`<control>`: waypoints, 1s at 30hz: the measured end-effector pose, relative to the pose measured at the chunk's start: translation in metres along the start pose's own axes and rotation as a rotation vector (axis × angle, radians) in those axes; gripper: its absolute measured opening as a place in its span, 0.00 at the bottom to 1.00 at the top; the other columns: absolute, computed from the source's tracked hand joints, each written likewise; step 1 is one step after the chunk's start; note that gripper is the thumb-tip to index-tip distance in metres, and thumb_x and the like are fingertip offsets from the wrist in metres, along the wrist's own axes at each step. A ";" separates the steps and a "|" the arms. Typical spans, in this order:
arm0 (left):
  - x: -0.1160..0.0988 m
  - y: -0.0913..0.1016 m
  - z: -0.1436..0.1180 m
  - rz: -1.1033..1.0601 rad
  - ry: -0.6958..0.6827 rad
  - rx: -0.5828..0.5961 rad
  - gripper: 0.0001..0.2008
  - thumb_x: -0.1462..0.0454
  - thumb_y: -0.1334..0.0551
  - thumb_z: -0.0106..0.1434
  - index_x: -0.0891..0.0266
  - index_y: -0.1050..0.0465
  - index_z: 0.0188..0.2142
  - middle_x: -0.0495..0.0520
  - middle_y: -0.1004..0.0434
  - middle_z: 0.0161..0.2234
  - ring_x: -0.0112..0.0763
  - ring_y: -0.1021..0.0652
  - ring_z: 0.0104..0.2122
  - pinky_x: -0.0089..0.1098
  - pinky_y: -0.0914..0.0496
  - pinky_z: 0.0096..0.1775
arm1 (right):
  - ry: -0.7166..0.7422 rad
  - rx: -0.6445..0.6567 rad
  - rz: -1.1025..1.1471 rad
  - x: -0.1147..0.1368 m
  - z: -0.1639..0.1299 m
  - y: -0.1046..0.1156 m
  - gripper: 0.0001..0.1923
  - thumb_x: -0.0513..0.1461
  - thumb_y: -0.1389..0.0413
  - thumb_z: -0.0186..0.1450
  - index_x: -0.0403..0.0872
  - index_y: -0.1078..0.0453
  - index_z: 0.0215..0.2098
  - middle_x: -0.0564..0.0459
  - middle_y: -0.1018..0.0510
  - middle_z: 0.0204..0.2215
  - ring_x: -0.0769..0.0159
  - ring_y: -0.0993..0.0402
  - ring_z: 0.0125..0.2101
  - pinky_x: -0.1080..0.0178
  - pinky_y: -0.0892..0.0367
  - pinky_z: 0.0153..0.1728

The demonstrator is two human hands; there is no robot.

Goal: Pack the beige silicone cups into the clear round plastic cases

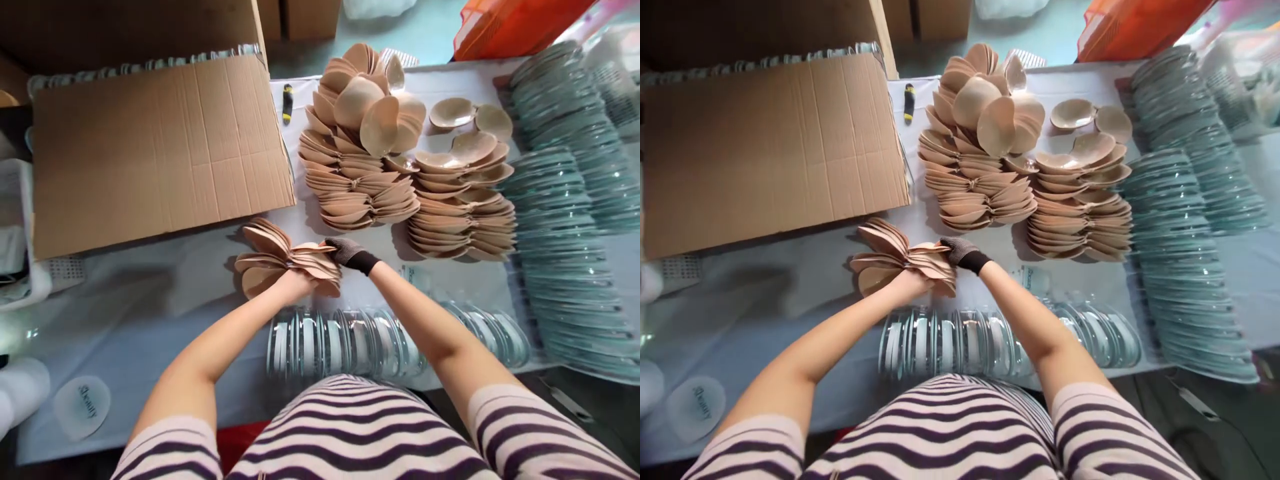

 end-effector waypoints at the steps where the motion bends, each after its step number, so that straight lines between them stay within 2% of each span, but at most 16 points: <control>1: -0.012 -0.006 0.009 -0.002 -0.067 0.035 0.23 0.70 0.42 0.63 0.56 0.25 0.57 0.56 0.29 0.62 0.45 0.32 0.64 0.42 0.45 0.67 | -0.002 0.023 0.015 -0.010 -0.006 0.009 0.19 0.30 0.46 0.62 0.46 0.24 0.49 0.54 0.17 0.42 0.63 0.23 0.40 0.65 0.31 0.44; 3: -0.033 -0.019 0.026 0.020 -0.194 0.119 0.23 0.70 0.42 0.63 0.60 0.26 0.57 0.60 0.30 0.62 0.47 0.34 0.65 0.43 0.47 0.68 | -0.026 0.055 0.048 -0.032 -0.017 0.028 0.20 0.28 0.46 0.58 0.45 0.23 0.47 0.55 0.17 0.41 0.64 0.23 0.39 0.66 0.31 0.43; 5: -0.051 -0.031 0.042 0.060 -0.237 0.148 0.22 0.72 0.41 0.61 0.63 0.24 0.55 0.63 0.29 0.61 0.48 0.34 0.65 0.45 0.46 0.68 | -0.096 -0.007 0.068 -0.054 -0.030 0.047 0.20 0.29 0.45 0.57 0.45 0.24 0.47 0.53 0.17 0.42 0.63 0.24 0.41 0.65 0.31 0.45; 6: -0.059 -0.036 0.049 0.078 -0.235 0.143 0.23 0.73 0.40 0.60 0.63 0.24 0.54 0.63 0.29 0.61 0.47 0.34 0.65 0.44 0.45 0.67 | -0.145 -0.099 0.073 -0.063 -0.039 0.056 0.20 0.31 0.44 0.58 0.45 0.24 0.48 0.52 0.17 0.44 0.62 0.24 0.42 0.64 0.31 0.47; 8: -0.074 -0.044 0.059 0.111 -0.212 0.108 0.23 0.74 0.40 0.60 0.61 0.24 0.55 0.63 0.29 0.60 0.45 0.33 0.64 0.45 0.44 0.67 | -0.234 -0.370 0.077 -0.078 -0.062 0.070 0.20 0.35 0.44 0.61 0.44 0.27 0.52 0.47 0.19 0.48 0.61 0.24 0.44 0.61 0.32 0.49; 10: -0.087 -0.047 0.064 0.137 -0.145 0.052 0.22 0.73 0.41 0.62 0.58 0.24 0.54 0.61 0.26 0.58 0.43 0.31 0.62 0.48 0.43 0.66 | -0.289 -0.606 0.083 -0.088 -0.090 0.072 0.18 0.40 0.46 0.65 0.42 0.28 0.51 0.44 0.20 0.48 0.60 0.25 0.44 0.59 0.32 0.50; 11: -0.092 -0.047 0.064 0.144 -0.097 0.021 0.21 0.73 0.42 0.64 0.57 0.24 0.54 0.60 0.24 0.56 0.42 0.29 0.61 0.49 0.43 0.66 | -0.303 -0.668 0.091 -0.092 -0.104 0.069 0.16 0.41 0.47 0.66 0.42 0.27 0.49 0.44 0.19 0.45 0.60 0.25 0.42 0.58 0.32 0.48; 12: -0.096 -0.047 0.063 0.146 -0.040 -0.015 0.20 0.72 0.43 0.65 0.56 0.23 0.53 0.59 0.23 0.54 0.42 0.27 0.59 0.49 0.42 0.65 | -0.305 -0.683 0.097 -0.094 -0.115 0.062 0.15 0.43 0.48 0.67 0.42 0.27 0.45 0.44 0.19 0.41 0.60 0.25 0.40 0.58 0.31 0.47; 14: -0.101 -0.046 0.060 0.126 0.073 -0.090 0.19 0.70 0.45 0.67 0.58 0.22 0.52 0.59 0.20 0.50 0.40 0.24 0.55 0.46 0.37 0.62 | -0.271 -0.633 0.095 -0.096 -0.131 0.044 0.13 0.45 0.46 0.66 0.44 0.26 0.41 0.46 0.19 0.38 0.59 0.25 0.38 0.58 0.31 0.45; 16: -0.103 -0.045 0.056 0.069 0.172 -0.173 0.19 0.70 0.47 0.67 0.60 0.22 0.51 0.58 0.20 0.49 0.38 0.23 0.53 0.42 0.33 0.60 | -0.214 -0.565 0.045 -0.094 -0.138 0.028 0.13 0.45 0.44 0.64 0.45 0.26 0.43 0.45 0.20 0.41 0.57 0.25 0.41 0.56 0.31 0.47; 19: -0.102 -0.048 0.052 -0.039 0.321 -0.278 0.21 0.70 0.46 0.66 0.62 0.26 0.56 0.59 0.24 0.56 0.38 0.26 0.57 0.39 0.34 0.61 | -0.184 -0.468 -0.130 -0.086 -0.137 0.015 0.14 0.42 0.45 0.65 0.45 0.25 0.45 0.41 0.21 0.46 0.51 0.27 0.47 0.54 0.33 0.50; 23: -0.102 -0.061 0.053 -0.106 0.450 -0.253 0.25 0.70 0.45 0.65 0.68 0.32 0.62 0.63 0.33 0.64 0.42 0.33 0.64 0.40 0.41 0.67 | -0.211 -0.357 -0.295 -0.081 -0.132 0.011 0.18 0.39 0.46 0.65 0.44 0.26 0.51 0.37 0.24 0.49 0.47 0.29 0.49 0.54 0.35 0.49; 27: -0.108 -0.072 0.057 -0.100 0.470 -0.265 0.29 0.70 0.44 0.63 0.72 0.37 0.64 0.67 0.38 0.66 0.46 0.37 0.67 0.42 0.43 0.68 | -0.225 -0.375 -0.264 -0.090 -0.137 0.006 0.24 0.38 0.45 0.64 0.42 0.32 0.58 0.37 0.25 0.52 0.48 0.31 0.51 0.54 0.35 0.51; 30: -0.109 -0.074 0.065 -0.123 0.530 -0.346 0.31 0.69 0.44 0.64 0.68 0.40 0.67 0.66 0.38 0.66 0.47 0.37 0.67 0.45 0.42 0.67 | -0.236 -0.446 -0.197 -0.099 -0.138 0.003 0.24 0.39 0.45 0.64 0.43 0.33 0.57 0.38 0.25 0.53 0.50 0.31 0.53 0.56 0.36 0.53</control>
Point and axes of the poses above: each hand's wrist, its own z-axis towards the middle knuckle, its own y-axis out of the back of the hand, x = y × z, the point moved 3 cm from there along z, towards the middle knuckle
